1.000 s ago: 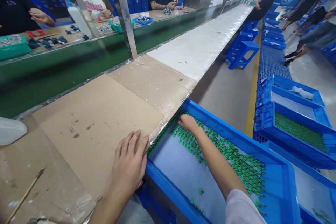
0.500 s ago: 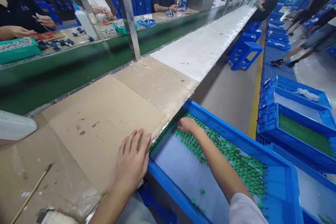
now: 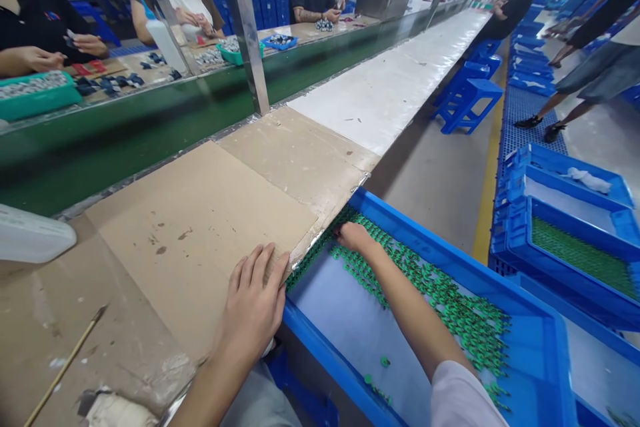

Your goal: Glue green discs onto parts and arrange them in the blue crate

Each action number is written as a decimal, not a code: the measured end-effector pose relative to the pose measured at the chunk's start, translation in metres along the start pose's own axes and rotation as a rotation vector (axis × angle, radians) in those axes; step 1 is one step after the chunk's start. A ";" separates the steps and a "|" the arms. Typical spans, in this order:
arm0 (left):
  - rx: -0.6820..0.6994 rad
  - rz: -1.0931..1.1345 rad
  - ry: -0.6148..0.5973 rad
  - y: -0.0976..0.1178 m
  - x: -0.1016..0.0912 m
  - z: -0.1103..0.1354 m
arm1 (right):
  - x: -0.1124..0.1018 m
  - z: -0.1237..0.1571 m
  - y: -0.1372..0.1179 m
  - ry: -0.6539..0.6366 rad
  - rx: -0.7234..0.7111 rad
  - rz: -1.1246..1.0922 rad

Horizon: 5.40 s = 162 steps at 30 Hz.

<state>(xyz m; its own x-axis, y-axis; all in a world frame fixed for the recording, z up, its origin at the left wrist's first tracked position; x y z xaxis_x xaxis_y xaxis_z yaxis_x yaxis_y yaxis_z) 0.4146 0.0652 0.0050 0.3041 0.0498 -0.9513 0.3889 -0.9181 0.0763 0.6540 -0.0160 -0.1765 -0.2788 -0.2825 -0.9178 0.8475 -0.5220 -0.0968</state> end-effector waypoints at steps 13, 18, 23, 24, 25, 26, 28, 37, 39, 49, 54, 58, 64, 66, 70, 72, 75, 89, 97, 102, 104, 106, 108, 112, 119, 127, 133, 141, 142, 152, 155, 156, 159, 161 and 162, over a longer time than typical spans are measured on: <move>-0.004 -0.006 -0.004 0.000 0.001 0.000 | -0.002 0.005 -0.002 0.001 0.015 0.050; 0.000 -0.002 -0.001 0.001 -0.001 -0.001 | 0.001 0.005 0.002 0.004 0.034 0.038; -0.002 0.000 -0.002 0.000 -0.001 0.000 | -0.002 0.008 0.009 0.008 0.047 0.011; -0.003 0.001 -0.004 0.000 0.000 0.000 | -0.004 0.008 0.011 0.013 0.049 0.006; -0.004 0.001 -0.005 0.000 0.000 0.000 | -0.006 0.009 0.013 0.020 0.052 0.002; -0.003 0.001 -0.005 0.000 0.000 0.000 | -0.008 0.009 0.015 0.028 0.054 -0.001; 0.000 -0.001 -0.004 0.000 0.000 0.000 | -0.010 0.010 0.017 0.037 0.060 -0.002; -0.002 -0.018 0.003 0.001 0.000 -0.001 | -0.004 0.009 0.011 0.024 0.071 0.023; 0.000 -0.019 0.001 0.001 0.000 -0.001 | -0.004 0.009 0.010 0.026 0.063 0.026; 0.000 -0.009 -0.006 0.001 0.001 0.000 | -0.007 0.011 0.011 0.070 0.069 0.016; 0.000 0.003 -0.010 0.000 0.001 0.000 | -0.010 0.020 0.000 0.084 0.022 -0.046; -0.001 0.005 -0.005 0.000 0.001 0.000 | 0.002 0.022 -0.020 0.014 -0.066 -0.106; 0.000 0.004 -0.003 0.000 0.001 0.000 | 0.014 0.015 -0.031 -0.002 -0.091 -0.078; -0.001 0.003 -0.006 0.000 0.002 0.000 | 0.014 0.013 -0.031 0.008 -0.084 -0.056; -0.001 0.004 -0.003 0.000 0.001 0.000 | 0.013 0.012 -0.031 0.034 -0.055 -0.012; 0.000 0.005 -0.001 0.000 0.001 0.000 | 0.011 0.013 -0.031 0.043 -0.038 0.008; -0.001 0.006 -0.003 0.000 0.001 0.000 | 0.009 0.015 -0.033 0.054 -0.026 0.033; -0.003 0.003 -0.015 0.000 0.001 -0.001 | -0.006 0.023 -0.020 0.086 0.017 0.017; -0.006 0.000 -0.019 0.000 0.001 0.000 | 0.005 0.016 -0.025 0.084 -0.028 -0.015; -0.008 0.003 -0.012 0.000 0.000 0.000 | 0.006 0.015 -0.026 0.089 -0.061 -0.037; -0.007 0.001 -0.016 0.000 0.001 -0.001 | 0.006 0.015 -0.027 0.090 -0.077 -0.045; -0.008 0.000 -0.018 0.000 0.000 -0.001 | 0.004 0.015 -0.029 0.092 -0.088 -0.047; -0.010 0.002 -0.017 0.000 0.000 -0.001 | 0.004 0.015 -0.029 0.093 -0.085 -0.041; -0.011 0.009 -0.015 0.000 0.000 -0.001 | 0.006 0.016 -0.027 0.081 -0.053 -0.017; -0.008 0.016 -0.015 0.000 0.000 -0.001 | 0.007 0.015 -0.024 0.081 -0.013 0.010; -0.008 0.005 -0.022 0.000 0.000 -0.001 | -0.003 0.022 -0.017 0.132 -0.005 -0.022; -0.005 0.001 -0.026 0.001 0.000 -0.001 | -0.013 0.053 0.004 0.306 -0.055 -0.263; 0.001 0.001 -0.049 0.001 -0.003 -0.002 | 0.019 0.050 -0.043 0.137 -0.117 -0.099; 0.004 0.000 -0.053 0.001 -0.003 -0.002 | 0.020 0.048 -0.044 0.131 -0.111 -0.081; 0.026 -0.022 -0.065 0.005 -0.003 -0.004 | 0.015 0.037 -0.060 0.266 -0.268 -0.081; 0.023 -0.034 -0.071 0.004 -0.003 -0.005 | 0.020 0.028 -0.066 0.280 -0.275 -0.031; 0.020 -0.037 -0.074 0.004 -0.004 -0.005 | 0.021 0.026 -0.067 0.284 -0.271 -0.019; 0.017 -0.040 -0.076 0.004 -0.005 -0.006 | 0.024 0.022 -0.066 0.297 -0.262 -0.005; 0.016 -0.040 -0.076 0.004 -0.005 -0.005 | 0.024 0.021 -0.064 0.306 -0.259 0.001; 0.015 -0.040 -0.076 0.004 -0.005 -0.005 | 0.025 0.021 -0.063 0.309 -0.258 0.003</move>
<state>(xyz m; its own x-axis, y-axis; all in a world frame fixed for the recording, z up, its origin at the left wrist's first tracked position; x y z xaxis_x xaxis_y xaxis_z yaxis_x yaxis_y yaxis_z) 0.4195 0.0633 0.0113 0.2212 0.0568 -0.9736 0.3862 -0.9218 0.0339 0.5841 -0.0071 -0.1847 -0.1603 -0.0081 -0.9870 0.9448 -0.2908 -0.1510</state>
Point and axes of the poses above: each hand's wrist, its own z-axis away from the middle knuckle, its own x-axis out of the palm, y = z × x, the point moved 10 cm from there along -z, towards the middle knuckle, and after that the axes turned 10 degrees about -x, right-handed, at the moved point
